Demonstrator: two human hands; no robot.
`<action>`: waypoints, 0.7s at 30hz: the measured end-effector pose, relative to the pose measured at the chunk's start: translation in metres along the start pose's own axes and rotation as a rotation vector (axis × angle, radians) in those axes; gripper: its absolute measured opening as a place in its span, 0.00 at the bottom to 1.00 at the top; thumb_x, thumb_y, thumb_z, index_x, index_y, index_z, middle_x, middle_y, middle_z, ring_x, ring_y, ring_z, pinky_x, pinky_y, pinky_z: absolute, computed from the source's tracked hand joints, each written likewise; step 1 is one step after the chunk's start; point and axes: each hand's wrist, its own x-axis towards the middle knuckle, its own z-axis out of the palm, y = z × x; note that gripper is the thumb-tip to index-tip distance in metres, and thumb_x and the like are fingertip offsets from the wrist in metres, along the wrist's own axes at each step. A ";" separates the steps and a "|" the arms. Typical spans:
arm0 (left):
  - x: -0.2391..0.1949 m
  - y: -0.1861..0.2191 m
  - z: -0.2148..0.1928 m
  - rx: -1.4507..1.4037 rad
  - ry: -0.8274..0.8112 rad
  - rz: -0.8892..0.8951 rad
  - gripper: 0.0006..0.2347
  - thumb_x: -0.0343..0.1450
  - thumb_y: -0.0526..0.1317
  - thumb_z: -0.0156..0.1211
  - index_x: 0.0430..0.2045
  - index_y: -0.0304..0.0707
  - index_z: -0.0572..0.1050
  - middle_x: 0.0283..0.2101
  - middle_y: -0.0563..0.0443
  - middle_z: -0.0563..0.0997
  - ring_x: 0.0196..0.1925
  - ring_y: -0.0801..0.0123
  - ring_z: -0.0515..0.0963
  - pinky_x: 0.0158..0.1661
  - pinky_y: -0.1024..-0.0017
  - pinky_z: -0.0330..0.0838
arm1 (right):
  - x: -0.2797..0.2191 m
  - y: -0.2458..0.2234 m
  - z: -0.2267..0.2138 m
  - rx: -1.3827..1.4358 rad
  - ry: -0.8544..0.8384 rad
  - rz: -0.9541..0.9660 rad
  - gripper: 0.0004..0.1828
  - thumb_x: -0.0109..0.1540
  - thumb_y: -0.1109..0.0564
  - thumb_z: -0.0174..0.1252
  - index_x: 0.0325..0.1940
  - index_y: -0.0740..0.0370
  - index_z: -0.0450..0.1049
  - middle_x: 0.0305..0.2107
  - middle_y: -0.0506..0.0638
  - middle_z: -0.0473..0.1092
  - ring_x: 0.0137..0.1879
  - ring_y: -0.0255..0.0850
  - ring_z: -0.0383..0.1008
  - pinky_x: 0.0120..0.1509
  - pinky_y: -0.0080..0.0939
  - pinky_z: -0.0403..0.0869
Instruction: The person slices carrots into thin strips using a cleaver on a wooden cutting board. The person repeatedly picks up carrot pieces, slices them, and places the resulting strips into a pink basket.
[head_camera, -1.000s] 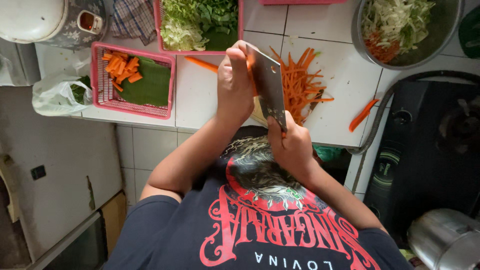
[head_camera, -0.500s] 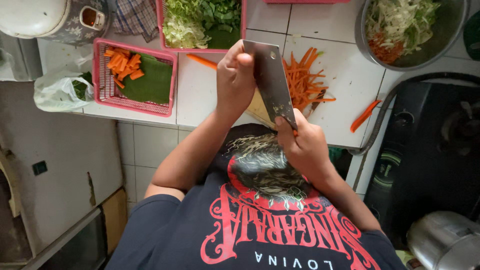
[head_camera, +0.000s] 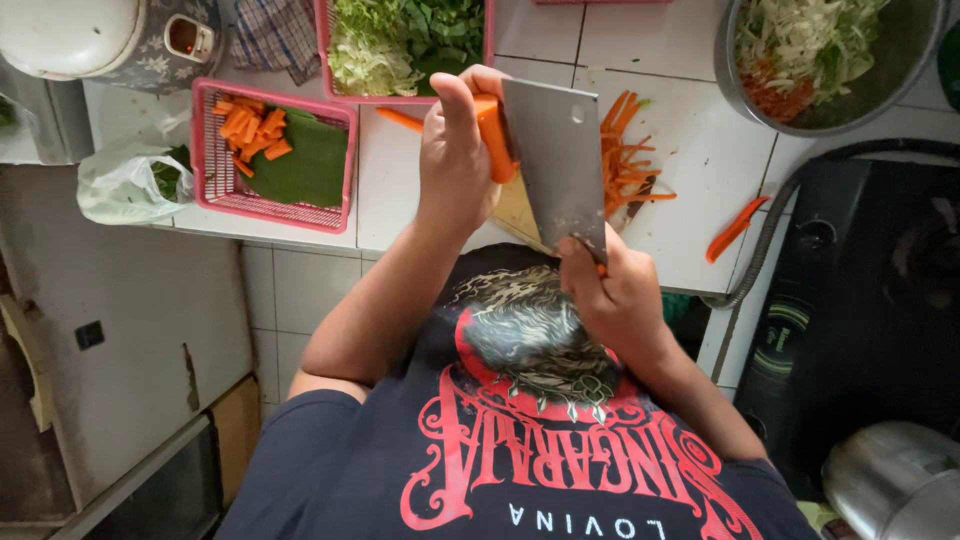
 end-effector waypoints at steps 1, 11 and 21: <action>0.000 0.000 0.000 -0.004 -0.025 0.015 0.28 0.75 0.66 0.45 0.40 0.34 0.71 0.35 0.54 0.75 0.36 0.76 0.73 0.39 0.76 0.69 | 0.000 -0.002 -0.001 0.006 -0.020 0.023 0.07 0.71 0.59 0.51 0.44 0.65 0.72 0.18 0.46 0.68 0.23 0.32 0.69 0.30 0.35 0.69; -0.007 0.006 -0.001 0.098 -0.067 0.034 0.26 0.77 0.64 0.47 0.39 0.34 0.71 0.30 0.57 0.74 0.30 0.82 0.69 0.33 0.80 0.63 | -0.001 -0.003 -0.002 0.034 -0.088 0.066 0.08 0.71 0.57 0.51 0.44 0.65 0.71 0.17 0.46 0.67 0.23 0.32 0.68 0.30 0.36 0.69; -0.012 0.008 0.002 0.131 -0.048 0.028 0.24 0.78 0.61 0.48 0.39 0.33 0.72 0.32 0.56 0.76 0.31 0.82 0.70 0.33 0.81 0.64 | 0.001 0.002 -0.001 0.108 -0.155 0.137 0.08 0.70 0.57 0.51 0.43 0.64 0.71 0.17 0.46 0.68 0.23 0.32 0.69 0.29 0.37 0.69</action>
